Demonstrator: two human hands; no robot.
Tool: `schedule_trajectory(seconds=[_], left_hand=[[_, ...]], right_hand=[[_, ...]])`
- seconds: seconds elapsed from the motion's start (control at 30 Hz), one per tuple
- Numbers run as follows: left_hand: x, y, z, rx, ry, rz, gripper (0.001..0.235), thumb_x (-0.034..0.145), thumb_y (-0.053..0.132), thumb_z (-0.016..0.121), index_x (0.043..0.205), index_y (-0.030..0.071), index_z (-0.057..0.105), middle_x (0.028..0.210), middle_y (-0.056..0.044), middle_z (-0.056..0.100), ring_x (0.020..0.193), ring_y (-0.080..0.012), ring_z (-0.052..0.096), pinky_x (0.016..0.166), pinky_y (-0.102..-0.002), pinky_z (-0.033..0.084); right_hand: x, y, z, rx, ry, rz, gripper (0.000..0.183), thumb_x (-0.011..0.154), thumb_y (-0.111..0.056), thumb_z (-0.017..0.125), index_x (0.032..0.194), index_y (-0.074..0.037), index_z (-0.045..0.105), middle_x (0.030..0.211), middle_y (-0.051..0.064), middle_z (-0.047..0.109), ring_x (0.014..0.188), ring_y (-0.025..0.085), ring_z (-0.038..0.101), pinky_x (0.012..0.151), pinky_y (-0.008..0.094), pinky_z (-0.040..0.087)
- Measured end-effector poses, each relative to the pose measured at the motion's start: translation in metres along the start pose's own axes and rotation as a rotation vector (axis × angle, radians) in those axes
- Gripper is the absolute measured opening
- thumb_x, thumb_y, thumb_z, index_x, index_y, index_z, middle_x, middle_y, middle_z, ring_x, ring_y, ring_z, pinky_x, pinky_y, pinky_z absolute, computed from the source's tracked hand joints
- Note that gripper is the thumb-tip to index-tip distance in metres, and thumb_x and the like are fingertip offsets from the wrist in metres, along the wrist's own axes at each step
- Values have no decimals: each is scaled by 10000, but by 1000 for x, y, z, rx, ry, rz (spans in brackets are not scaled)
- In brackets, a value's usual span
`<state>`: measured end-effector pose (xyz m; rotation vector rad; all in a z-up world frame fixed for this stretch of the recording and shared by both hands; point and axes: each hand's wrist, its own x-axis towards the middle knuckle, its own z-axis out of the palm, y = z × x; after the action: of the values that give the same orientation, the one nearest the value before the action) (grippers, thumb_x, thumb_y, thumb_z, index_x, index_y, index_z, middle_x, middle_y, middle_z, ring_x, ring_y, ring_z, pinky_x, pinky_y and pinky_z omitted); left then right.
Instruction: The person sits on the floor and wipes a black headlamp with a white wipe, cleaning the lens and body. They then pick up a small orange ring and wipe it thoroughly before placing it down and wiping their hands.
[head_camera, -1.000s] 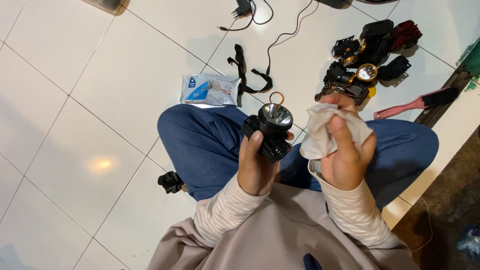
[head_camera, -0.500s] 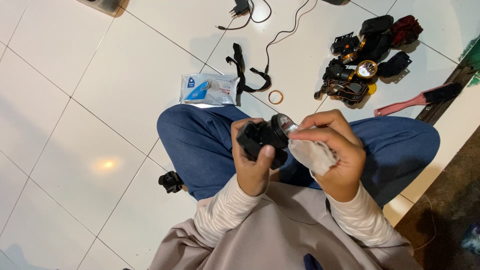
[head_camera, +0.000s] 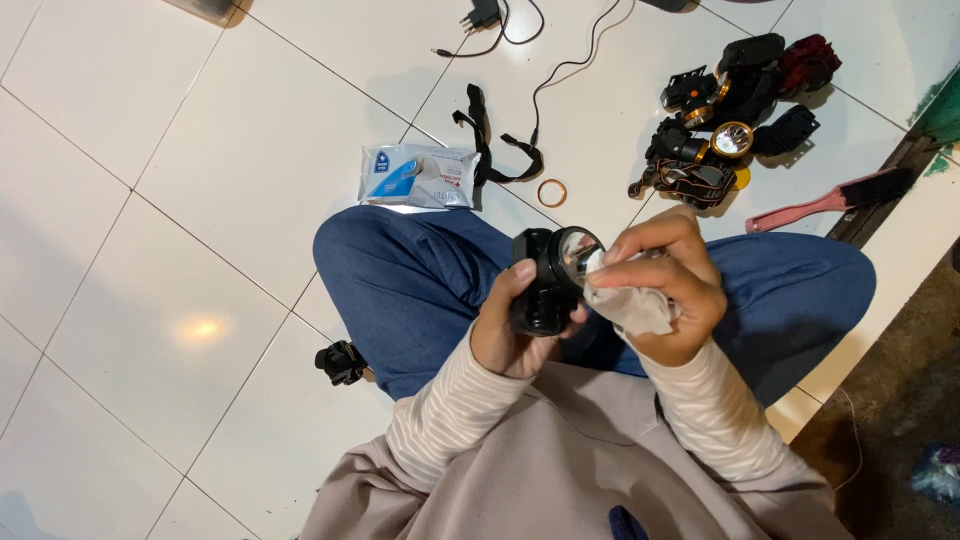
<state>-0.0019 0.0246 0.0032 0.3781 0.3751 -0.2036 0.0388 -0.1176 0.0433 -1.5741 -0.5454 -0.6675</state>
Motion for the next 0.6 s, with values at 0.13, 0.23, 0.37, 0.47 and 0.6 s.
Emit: schedule_trajectory(seconds=[0.13,0.23,0.37,0.47,0.6], left_hand=[[4,11,-13,-45,-10,-353,445,979,364,611,978,-79,655,839,-360,703,713,-411,764,562,-406,643],[5,12,-23,-111,-98,-565,574,964,450,605,1017,-120,648,861,-389,689,721,-408,766,544,-371,639],[7,3,-45,-304,-395,-718,700,1009,477,487,1123,-193,655,980,-434,684,801,-413,766,514,-297,587],[9,3,-50,-372,-460,-740,716,1008,461,483,1183,-219,625,1022,-474,652,856,-441,751,560,-329,613],[14,14,-71,-475,-417,-1036,659,972,376,627,1393,-106,467,1102,-343,561,874,-410,763,635,-320,656]], right_hand=[[5,11,-12,75,-159,-109,160,874,-250,804,849,-93,794,927,115,578,829,225,492,786,346,462],[10,17,-18,95,-242,-172,174,886,-298,782,844,-131,803,933,91,560,836,221,475,789,335,445],[20,23,-25,117,-321,-235,237,915,-337,729,832,-135,822,940,95,566,847,222,487,786,315,431],[1,38,-29,157,-232,-175,359,969,-406,638,880,-98,800,974,164,598,814,203,469,750,334,420],[3,4,-19,114,-42,70,244,822,5,779,1037,0,666,1069,155,596,897,179,587,736,232,564]])
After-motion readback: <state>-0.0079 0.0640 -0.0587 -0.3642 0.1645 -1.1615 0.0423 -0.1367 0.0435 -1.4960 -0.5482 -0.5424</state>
